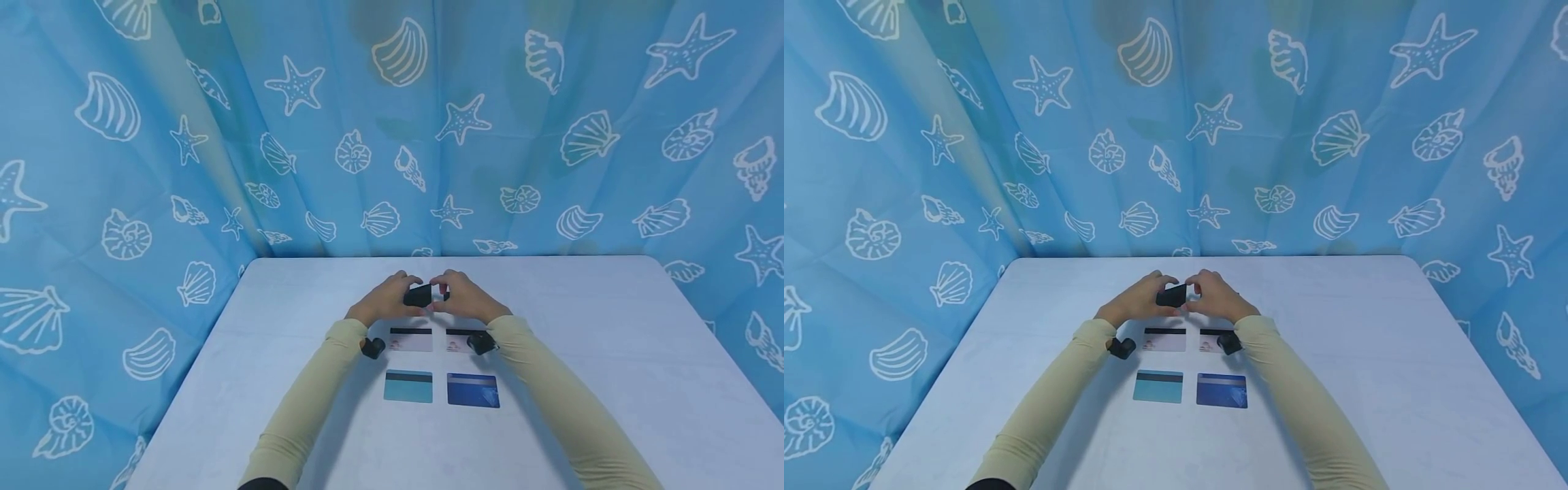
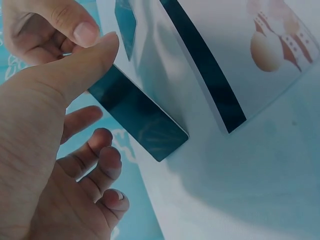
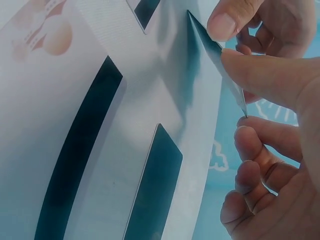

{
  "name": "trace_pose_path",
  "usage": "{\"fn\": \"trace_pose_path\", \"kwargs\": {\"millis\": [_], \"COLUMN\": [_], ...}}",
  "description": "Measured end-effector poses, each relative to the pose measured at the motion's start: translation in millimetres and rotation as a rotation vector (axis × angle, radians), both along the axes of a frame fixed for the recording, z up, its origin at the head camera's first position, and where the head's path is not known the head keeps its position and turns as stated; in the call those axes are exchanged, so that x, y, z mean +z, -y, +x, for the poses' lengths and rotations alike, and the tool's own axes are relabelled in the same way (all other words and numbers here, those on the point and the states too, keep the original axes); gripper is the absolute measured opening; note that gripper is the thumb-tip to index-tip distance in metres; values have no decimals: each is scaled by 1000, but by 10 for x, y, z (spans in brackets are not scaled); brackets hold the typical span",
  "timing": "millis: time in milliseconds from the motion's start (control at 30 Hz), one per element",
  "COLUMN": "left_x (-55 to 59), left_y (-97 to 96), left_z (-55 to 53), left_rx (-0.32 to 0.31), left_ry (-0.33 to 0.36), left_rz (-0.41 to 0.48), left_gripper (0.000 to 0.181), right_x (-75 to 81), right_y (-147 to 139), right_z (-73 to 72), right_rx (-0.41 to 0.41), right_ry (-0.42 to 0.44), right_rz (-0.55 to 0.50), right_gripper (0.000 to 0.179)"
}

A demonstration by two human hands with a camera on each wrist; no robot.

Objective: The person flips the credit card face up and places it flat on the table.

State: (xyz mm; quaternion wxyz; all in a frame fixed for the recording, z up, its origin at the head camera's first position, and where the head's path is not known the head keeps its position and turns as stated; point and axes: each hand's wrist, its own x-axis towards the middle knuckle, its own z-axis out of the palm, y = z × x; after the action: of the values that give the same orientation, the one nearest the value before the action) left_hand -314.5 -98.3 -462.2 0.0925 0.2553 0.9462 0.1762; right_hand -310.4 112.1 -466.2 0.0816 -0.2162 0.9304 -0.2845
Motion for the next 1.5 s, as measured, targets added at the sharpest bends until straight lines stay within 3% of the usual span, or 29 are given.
{"fn": "trace_pose_path", "kwargs": {"millis": [867,1233,1500], "left_x": [54,79,100], "left_y": [-75,-41,-27], "left_z": [7,-3,2], "left_rx": [-9,-11,-6], "left_ry": [27,6,18], "left_rz": [15,15,41], "left_gripper": [67,74,69], "right_x": [73,38,-42], "right_y": [0,-31,7], "right_z": [59,63,33], "right_rx": [1,-14,-23], "right_ry": [-1,40,54], "right_rz": [-11,18,32], "right_gripper": [74,72,71]}}
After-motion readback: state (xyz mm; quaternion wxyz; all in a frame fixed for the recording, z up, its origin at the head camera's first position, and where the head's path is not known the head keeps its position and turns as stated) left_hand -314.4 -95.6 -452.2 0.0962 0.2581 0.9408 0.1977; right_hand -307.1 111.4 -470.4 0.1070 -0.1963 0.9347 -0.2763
